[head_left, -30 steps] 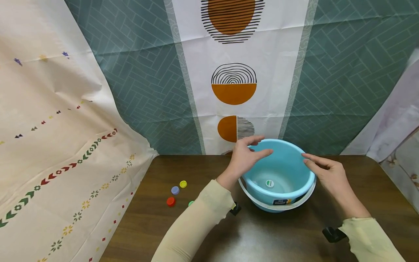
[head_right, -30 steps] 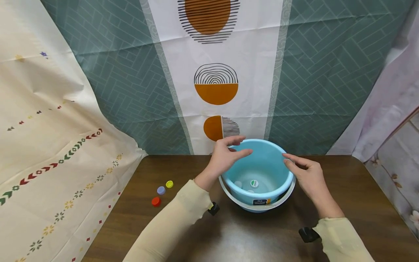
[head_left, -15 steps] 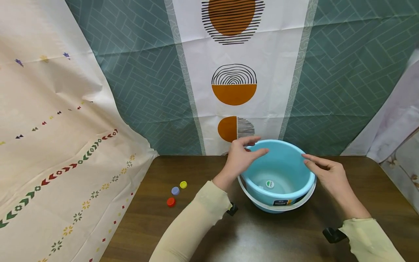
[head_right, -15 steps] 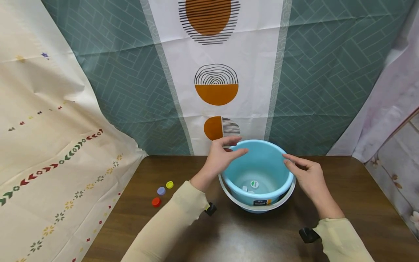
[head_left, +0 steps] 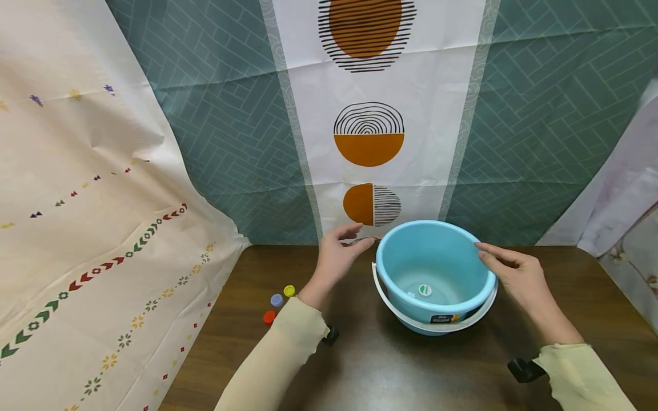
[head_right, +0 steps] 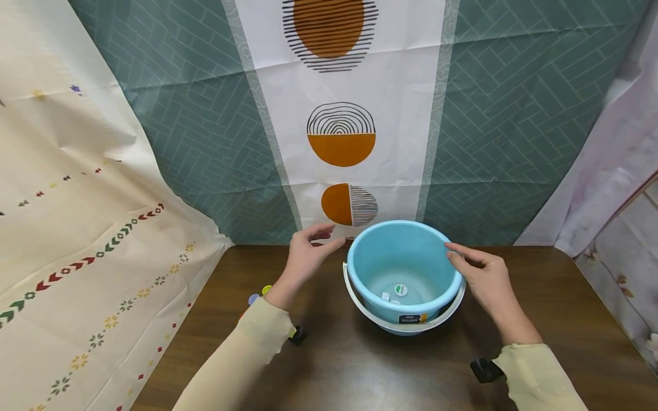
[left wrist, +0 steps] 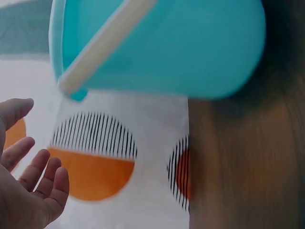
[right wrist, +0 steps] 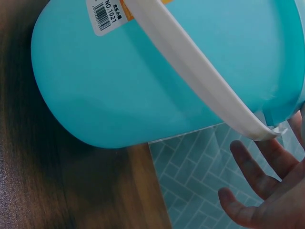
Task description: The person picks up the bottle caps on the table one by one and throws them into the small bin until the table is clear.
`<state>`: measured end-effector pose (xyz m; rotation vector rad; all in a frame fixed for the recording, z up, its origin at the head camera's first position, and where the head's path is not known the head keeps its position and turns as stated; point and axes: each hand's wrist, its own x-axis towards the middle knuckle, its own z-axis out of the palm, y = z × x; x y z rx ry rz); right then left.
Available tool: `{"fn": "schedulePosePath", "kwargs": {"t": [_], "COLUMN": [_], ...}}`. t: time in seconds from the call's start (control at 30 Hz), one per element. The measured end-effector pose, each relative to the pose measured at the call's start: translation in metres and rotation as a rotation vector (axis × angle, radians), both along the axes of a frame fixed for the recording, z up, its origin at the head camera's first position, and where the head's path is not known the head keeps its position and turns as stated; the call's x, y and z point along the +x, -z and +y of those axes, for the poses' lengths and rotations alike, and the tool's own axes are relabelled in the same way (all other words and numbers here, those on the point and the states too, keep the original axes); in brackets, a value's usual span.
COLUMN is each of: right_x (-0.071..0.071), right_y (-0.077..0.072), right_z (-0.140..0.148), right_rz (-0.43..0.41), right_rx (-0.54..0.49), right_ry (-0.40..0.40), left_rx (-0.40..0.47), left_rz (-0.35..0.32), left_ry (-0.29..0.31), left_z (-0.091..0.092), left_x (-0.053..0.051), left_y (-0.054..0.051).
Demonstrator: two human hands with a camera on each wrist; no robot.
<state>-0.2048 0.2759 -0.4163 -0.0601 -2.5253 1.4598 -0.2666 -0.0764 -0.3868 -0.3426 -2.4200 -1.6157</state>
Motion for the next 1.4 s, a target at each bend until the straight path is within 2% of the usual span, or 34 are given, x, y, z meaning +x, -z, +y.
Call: {"fn": "schedulePosePath", "kwargs": {"t": [0.13,0.3,0.47,0.6,0.8,0.97,1.17,1.4], "right_x": [-0.001,-0.001,0.000,-0.001,-0.002,-0.001,0.000,0.001], "right_y": [0.001,0.001,-0.001,-0.001,0.001,0.000,-0.001,-0.001], "right_z": [0.001,0.001,0.000,0.001,0.001,0.000,0.000,0.000], "right_rz": [-0.019,-0.014,-0.009,-0.007,-0.005,-0.004,0.010,-0.003], "right_rx": [0.001,-0.009,-0.015,-0.023,-0.027,-0.016,-0.019,-0.014], "right_ry": [0.006,0.002,0.005,0.010,0.003,0.003,-0.003,-0.003], "left_rx": [0.000,-0.014,-0.115,-0.215,-0.338,-0.423,-0.459,-0.549], "left_rz": [0.018,-0.003,-0.051,-0.124,-0.272,-0.359,-0.387,-0.386], "left_ry": [-0.073,-0.166,-0.246,-0.280,-0.264,-0.225,-0.214,-0.207], "left_z": [-0.030,-0.074,-0.117,-0.140,-0.160,-0.169,-0.174,-0.175], "left_x": [-0.005,-0.007,-0.008,-0.007,-0.007,-0.005,-0.001,0.000], "left_y": [0.006,0.016,0.032,0.045,0.073,0.089,0.101,0.112]}}
